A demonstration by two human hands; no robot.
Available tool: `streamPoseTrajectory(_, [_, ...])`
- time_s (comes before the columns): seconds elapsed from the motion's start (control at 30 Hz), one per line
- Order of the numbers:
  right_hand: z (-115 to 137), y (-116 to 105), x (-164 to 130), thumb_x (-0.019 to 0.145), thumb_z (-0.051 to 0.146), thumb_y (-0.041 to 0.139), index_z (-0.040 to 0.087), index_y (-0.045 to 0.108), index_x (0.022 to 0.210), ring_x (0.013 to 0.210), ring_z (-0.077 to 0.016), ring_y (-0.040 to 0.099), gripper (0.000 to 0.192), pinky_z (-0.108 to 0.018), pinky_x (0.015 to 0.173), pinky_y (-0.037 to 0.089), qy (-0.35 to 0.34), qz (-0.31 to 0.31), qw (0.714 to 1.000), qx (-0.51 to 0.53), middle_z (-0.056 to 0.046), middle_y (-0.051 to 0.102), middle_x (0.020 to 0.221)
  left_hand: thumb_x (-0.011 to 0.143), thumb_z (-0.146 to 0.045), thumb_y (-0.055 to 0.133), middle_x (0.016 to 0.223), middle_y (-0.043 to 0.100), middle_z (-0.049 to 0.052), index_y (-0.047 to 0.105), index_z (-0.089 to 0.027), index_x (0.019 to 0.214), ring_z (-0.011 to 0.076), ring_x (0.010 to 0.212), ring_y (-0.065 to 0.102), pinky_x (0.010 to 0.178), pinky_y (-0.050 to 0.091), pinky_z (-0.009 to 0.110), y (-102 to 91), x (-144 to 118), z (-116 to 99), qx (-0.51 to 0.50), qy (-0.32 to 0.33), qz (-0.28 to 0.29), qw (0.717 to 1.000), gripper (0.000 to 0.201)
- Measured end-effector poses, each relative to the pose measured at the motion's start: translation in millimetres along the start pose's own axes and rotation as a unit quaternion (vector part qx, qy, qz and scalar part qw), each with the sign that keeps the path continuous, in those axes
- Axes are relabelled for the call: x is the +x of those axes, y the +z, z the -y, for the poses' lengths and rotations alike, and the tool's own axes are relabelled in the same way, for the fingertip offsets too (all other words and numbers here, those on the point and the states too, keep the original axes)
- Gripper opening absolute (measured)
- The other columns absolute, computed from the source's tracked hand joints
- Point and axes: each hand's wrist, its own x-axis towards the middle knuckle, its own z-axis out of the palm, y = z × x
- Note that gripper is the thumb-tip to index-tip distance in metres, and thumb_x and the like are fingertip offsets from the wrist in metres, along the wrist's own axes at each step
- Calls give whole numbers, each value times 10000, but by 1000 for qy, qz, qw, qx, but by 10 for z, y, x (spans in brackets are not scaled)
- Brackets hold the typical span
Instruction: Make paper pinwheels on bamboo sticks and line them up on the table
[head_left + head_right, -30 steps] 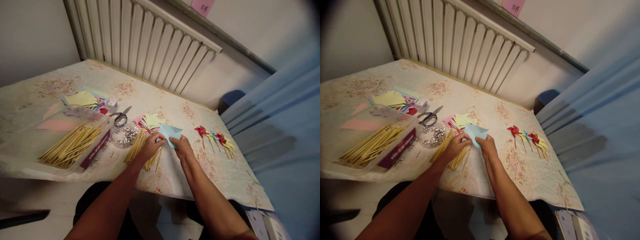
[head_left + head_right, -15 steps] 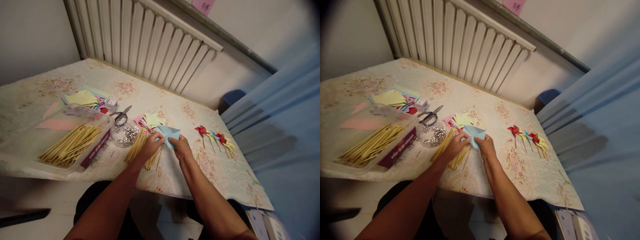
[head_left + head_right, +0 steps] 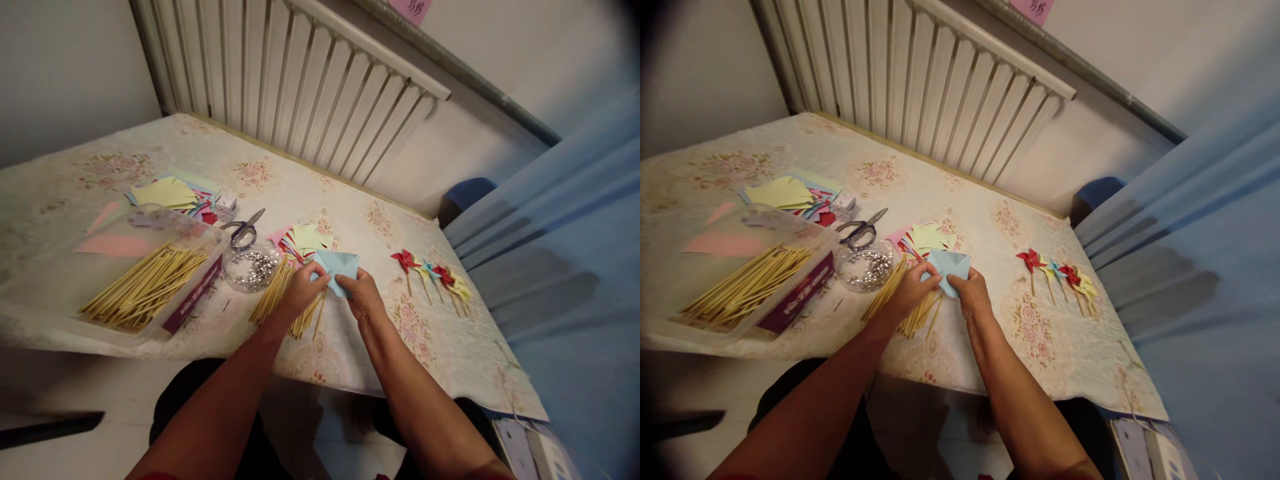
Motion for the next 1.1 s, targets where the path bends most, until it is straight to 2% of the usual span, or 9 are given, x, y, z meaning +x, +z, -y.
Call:
streamPoseTrajectory(0.37, [19,37,-31,496,199,753,147,665,771,538,-114,549,293,-242,573,441,18,-2,1000,0,29,670,644,720,-260,571,681,553,-26,531,-183,696,150,707,534,666,392,260,12,34,59,50,-4,-20,999,90])
streamPoseTrajectory(0.87, [-82,79,0,530,204,728,149,641,765,517,-100,504,256,-232,551,417,-30,-51,997,-58,52,621,600,703,-220,592,651,534,-33,528,-185,680,131,659,505,612,358,246,33,16,62,84,-20,-38,996,76])
streamPoseTrajectory(0.97, [-112,81,23,540,212,724,147,641,780,529,-101,505,262,-231,554,418,-44,-72,994,-66,49,621,614,701,-225,628,745,571,-15,551,-185,810,136,691,541,632,400,250,75,10,94,6,-31,-62,998,139])
streamPoseTrajectory(1.03, [-122,81,40,549,215,719,145,642,796,543,-104,513,268,-231,559,422,-56,-86,993,-64,43,629,633,710,-260,661,855,603,10,530,-188,1002,139,707,575,650,444,263,112,10,111,-112,-42,-69,990,328])
streamPoseTrajectory(1.1, [-123,80,59,551,205,715,142,641,810,561,-106,523,277,-229,568,428,-64,-97,992,-55,37,639,656,715,-298,691,917,617,34,472,-187,1150,136,684,591,658,477,282,142,9,112,-228,-59,-69,969,499])
